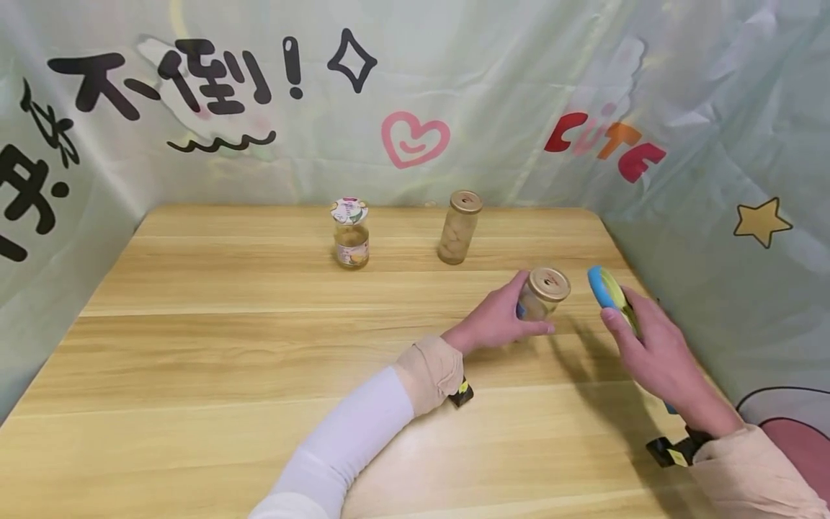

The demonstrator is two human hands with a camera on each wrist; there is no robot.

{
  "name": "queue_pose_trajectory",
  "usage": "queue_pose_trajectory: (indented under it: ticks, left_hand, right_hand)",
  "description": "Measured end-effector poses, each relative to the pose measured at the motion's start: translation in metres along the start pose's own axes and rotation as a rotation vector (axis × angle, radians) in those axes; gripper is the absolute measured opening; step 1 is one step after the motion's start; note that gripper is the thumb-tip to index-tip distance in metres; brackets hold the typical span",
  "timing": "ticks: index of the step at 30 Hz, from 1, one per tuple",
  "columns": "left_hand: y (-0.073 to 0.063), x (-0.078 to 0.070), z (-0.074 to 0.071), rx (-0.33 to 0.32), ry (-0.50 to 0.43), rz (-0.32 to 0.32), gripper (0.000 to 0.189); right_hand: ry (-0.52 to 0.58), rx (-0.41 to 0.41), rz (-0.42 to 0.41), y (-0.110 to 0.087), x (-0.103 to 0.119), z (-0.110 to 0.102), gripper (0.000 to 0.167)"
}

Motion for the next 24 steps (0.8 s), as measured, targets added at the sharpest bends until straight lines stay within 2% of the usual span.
queue_pose_trajectory:
  ticks: [11,18,24]
  left_hand:
    - [-0.007,-0.004,0.003,0.036,0.048,0.022,0.08]
    - [-0.01,-0.009,0.009,0.068,0.041,0.028,0.079]
    - [-0.012,-0.011,0.013,0.081,0.041,0.026,0.075]
  right_hand:
    - [-0.063,-0.067,0.052,-0.001,0.01,-0.013,0.066]
    - [-0.119,-0.119,-0.006,-0.001,0.028,-0.021,0.059]
    - [-0.208,-0.142,-0.078,0.002,0.047,-0.026,0.063]
Point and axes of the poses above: each hand's wrist, its own y-axis towards the middle knuckle, its own z-axis out of the palm, x = y × z, the point moved 6 cm from there along y, towards the middle knuckle, and after that the axes turned 7 degrees about -y, right-handed, at the moved point
